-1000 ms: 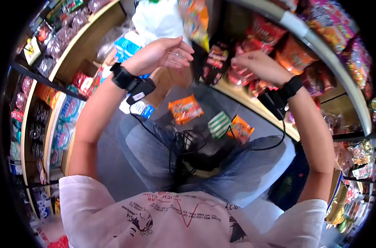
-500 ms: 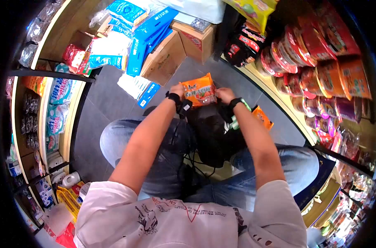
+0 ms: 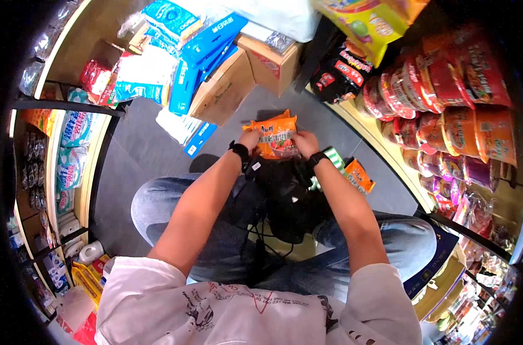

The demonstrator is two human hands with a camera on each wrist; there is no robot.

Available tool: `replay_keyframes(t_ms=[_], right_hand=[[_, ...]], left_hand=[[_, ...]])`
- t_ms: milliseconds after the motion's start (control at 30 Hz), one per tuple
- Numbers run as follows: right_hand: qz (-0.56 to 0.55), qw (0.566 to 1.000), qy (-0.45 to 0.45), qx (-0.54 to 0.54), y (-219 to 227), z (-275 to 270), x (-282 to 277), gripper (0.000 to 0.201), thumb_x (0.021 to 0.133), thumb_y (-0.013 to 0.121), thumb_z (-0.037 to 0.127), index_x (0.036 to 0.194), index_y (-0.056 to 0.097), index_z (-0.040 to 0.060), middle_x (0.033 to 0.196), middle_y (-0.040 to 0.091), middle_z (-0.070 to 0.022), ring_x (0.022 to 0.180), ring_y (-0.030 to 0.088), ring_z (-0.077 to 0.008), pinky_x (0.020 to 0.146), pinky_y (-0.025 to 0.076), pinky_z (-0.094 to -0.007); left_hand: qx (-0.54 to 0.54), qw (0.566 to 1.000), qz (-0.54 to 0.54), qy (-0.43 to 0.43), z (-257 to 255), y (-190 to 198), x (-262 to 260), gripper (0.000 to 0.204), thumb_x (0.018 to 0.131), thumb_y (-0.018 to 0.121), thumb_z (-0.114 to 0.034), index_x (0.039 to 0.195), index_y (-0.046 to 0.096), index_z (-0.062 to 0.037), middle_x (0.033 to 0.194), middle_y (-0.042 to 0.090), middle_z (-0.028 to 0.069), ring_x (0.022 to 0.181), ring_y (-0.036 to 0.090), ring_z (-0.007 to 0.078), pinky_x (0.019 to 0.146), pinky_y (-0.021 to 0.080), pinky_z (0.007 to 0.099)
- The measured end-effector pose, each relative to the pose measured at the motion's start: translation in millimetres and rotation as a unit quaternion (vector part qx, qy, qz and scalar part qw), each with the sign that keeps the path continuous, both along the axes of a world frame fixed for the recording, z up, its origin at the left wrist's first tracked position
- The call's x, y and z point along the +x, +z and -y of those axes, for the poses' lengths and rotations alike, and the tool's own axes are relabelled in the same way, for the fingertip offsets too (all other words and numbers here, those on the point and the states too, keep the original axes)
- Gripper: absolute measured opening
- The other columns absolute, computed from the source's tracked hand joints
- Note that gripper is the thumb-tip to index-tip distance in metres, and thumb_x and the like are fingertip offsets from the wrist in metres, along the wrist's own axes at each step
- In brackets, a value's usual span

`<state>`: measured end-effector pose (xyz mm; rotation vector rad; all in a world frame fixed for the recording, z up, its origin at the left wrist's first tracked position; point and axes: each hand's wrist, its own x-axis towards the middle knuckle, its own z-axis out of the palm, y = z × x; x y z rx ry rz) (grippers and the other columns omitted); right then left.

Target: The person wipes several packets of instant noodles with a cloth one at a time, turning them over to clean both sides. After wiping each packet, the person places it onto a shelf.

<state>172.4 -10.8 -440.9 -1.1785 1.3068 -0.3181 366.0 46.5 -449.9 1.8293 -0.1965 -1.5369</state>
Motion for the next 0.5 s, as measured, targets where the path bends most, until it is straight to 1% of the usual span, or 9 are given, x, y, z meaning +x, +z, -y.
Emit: replay_keyframes(t_ms=[33,100,133,167,200,267,333,400,500], right_hand=[[0.014,1.0,-0.017,0.005,39,-1,-1,0.022,0.08,0.053,0.018,0.09,0.061,-0.0006,0.076,0.059,-0.0038,0.07,0.057,-0.014,0.06,0.045,-0.0258],[0.005,0.999,-0.032,0.012,82,4,-12,0.023,0.08,0.053,0.018,0.091,0.06,-0.0003,0.077,0.059,-0.0034,0.07,0.057,-0.0136,0.06,0.046,-0.0258],[-0.005,0.999,-0.042,0.032,98,5,-19,0.023,0.08,0.053,0.018,0.092,0.06,0.0,0.078,0.059,-0.003,0.069,0.057,-0.0131,0.06,0.046,-0.0259],[0.028,0.999,-0.046,0.002,110,6,-30,0.023,0.081,0.053,0.019,0.093,0.06,0.0005,0.08,0.059,-0.003,0.069,0.056,-0.0123,0.059,0.045,-0.0242],[0.01,0.999,-0.031,-0.008,133,7,-42,0.023,0.081,0.053,0.019,0.093,0.06,0.0002,0.081,0.059,-0.003,0.07,0.055,-0.0112,0.058,0.044,-0.0229],[0.006,0.996,-0.016,-0.082,202,1,-62,0.025,0.083,0.052,0.019,0.096,0.06,0.0,0.083,0.059,-0.0028,0.072,0.055,-0.0105,0.061,0.045,-0.0227],[0.031,0.993,-0.031,-0.113,261,-10,-88,0.029,0.084,0.053,0.021,0.102,0.058,-0.0005,0.089,0.06,-0.0032,0.076,0.055,-0.01,0.065,0.045,-0.0217],[0.097,0.988,-0.053,-0.111,332,-34,-107,0.034,0.085,0.051,0.019,0.112,0.053,-0.0018,0.098,0.059,-0.0041,0.086,0.055,-0.0106,0.072,0.045,-0.0223],[0.177,0.958,-0.067,-0.214,411,-65,-129,0.034,0.085,0.049,0.009,0.116,0.048,-0.0051,0.096,0.058,-0.0015,0.082,0.053,-0.007,0.072,0.043,-0.0204]], left_hand=[[-0.015,0.999,0.028,-0.02,3,23,-4,0.018,0.077,0.052,-0.011,0.091,0.049,-0.0005,0.065,0.05,0.0095,0.049,0.052,0.0211,0.038,0.04,0.0362],[-0.135,0.988,0.073,-0.017,15,9,-14,0.023,0.078,0.05,-0.007,0.097,0.049,0.0043,0.074,0.057,0.0141,0.057,0.058,0.0217,0.045,0.045,0.0325],[-0.178,0.979,0.102,-0.007,22,30,-23,0.024,0.078,0.049,-0.006,0.099,0.05,0.0057,0.076,0.058,0.0147,0.058,0.059,0.0216,0.048,0.046,0.0312],[-0.184,0.98,-0.04,-0.065,24,53,-22,0.022,0.079,0.048,-0.004,0.098,0.051,0.0056,0.078,0.059,0.0124,0.063,0.06,0.0191,0.052,0.047,0.0294],[-0.146,0.982,-0.016,-0.121,26,93,-28,0.02,0.08,0.045,-0.004,0.098,0.051,0.0042,0.08,0.06,0.0098,0.071,0.061,0.0174,0.059,0.049,0.0273],[-0.27,0.929,-0.21,-0.142,18,199,-48,0.022,0.083,0.044,-0.006,0.102,0.049,0.0028,0.085,0.06,0.0091,0.077,0.06,0.0165,0.064,0.05,0.0266],[-0.284,0.937,-0.183,-0.092,11,262,-65,0.027,0.084,0.044,-0.004,0.111,0.046,0.0021,0.094,0.06,0.0101,0.08,0.061,0.0178,0.069,0.05,0.0301],[-0.347,0.918,-0.14,-0.131,-7,327,-78,0.033,0.085,0.045,-0.003,0.118,0.041,0.0017,0.103,0.057,0.0098,0.093,0.056,0.0154,0.081,0.045,0.0277],[-0.44,0.87,-0.095,-0.203,-33,409,-99,0.041,0.085,0.047,-0.002,0.124,0.036,0.0017,0.111,0.051,0.0088,0.098,0.05,0.0121,0.085,0.04,0.0256]])
